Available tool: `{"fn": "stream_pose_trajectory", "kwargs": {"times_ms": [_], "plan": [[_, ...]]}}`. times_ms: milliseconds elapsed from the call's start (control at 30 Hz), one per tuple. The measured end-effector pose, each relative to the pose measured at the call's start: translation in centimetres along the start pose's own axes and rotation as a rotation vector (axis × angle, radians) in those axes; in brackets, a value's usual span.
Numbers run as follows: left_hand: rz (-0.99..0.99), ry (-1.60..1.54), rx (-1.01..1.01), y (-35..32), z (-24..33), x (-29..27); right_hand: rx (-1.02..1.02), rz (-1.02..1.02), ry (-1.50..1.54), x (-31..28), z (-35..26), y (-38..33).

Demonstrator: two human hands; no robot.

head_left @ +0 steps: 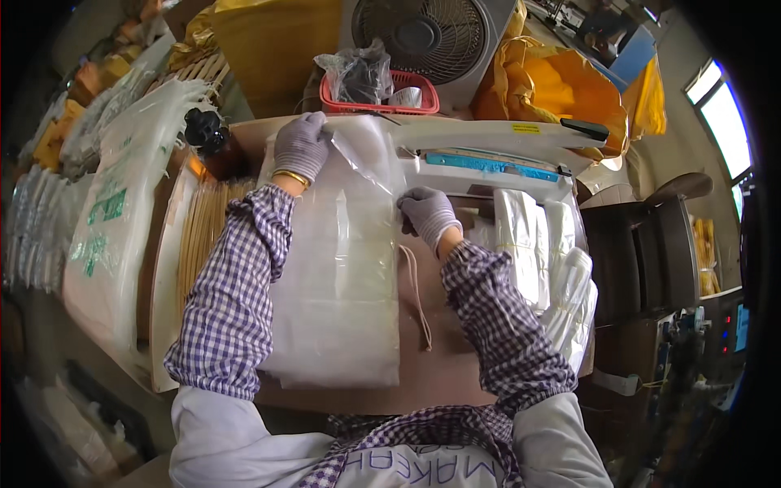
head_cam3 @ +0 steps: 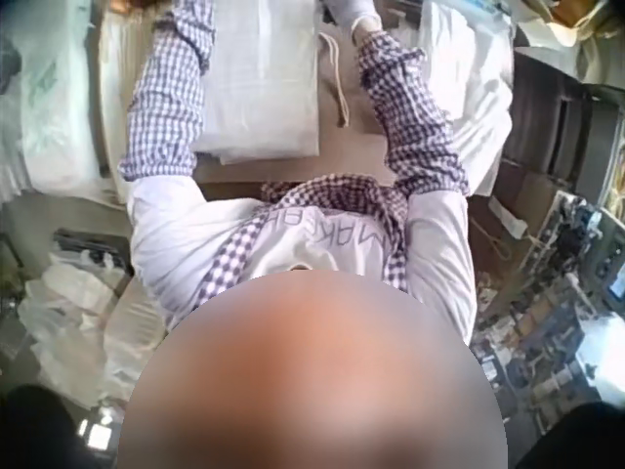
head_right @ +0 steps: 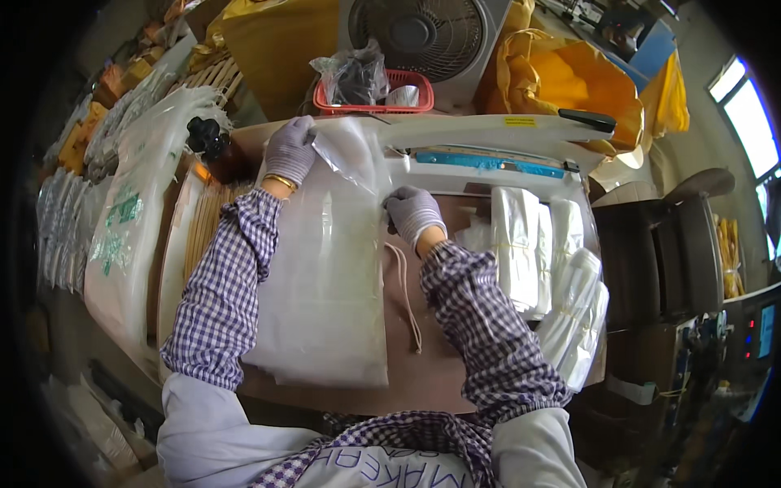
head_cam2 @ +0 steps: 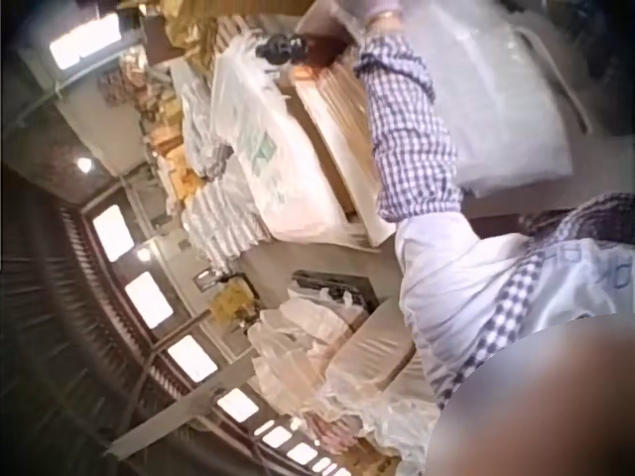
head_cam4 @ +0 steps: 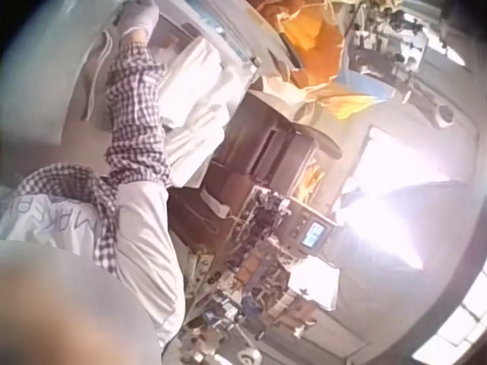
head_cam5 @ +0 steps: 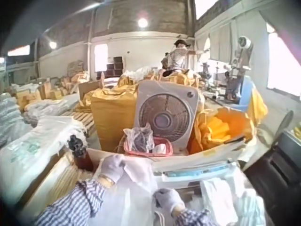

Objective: Organize and pack stacks of white plastic bags into larger bundles at a workstation.

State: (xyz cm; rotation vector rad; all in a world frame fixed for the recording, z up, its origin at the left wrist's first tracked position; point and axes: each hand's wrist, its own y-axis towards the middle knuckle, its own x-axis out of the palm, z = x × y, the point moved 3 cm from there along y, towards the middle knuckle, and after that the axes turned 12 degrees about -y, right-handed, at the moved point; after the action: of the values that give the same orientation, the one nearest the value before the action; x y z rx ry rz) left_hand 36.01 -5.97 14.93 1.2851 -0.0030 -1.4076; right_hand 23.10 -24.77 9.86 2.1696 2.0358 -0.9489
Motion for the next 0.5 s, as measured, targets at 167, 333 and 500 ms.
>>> {"fn": "stream_pose_trajectory", "kwargs": {"times_ms": [167,333,500], "plan": [[-0.077,0.108,-0.089,1.3,-0.7,-0.5,-0.074,0.064,-0.009,1.2,-1.0,2.8],[-0.37,0.446,-0.264,0.5,-1.1,1.6,0.006,0.018,0.201,1.4,-1.6,2.1],[-0.472,0.517,-0.251,0.1,-0.4,2.3,-0.835,0.452,-0.592,1.4,-6.3,-6.3]]}}
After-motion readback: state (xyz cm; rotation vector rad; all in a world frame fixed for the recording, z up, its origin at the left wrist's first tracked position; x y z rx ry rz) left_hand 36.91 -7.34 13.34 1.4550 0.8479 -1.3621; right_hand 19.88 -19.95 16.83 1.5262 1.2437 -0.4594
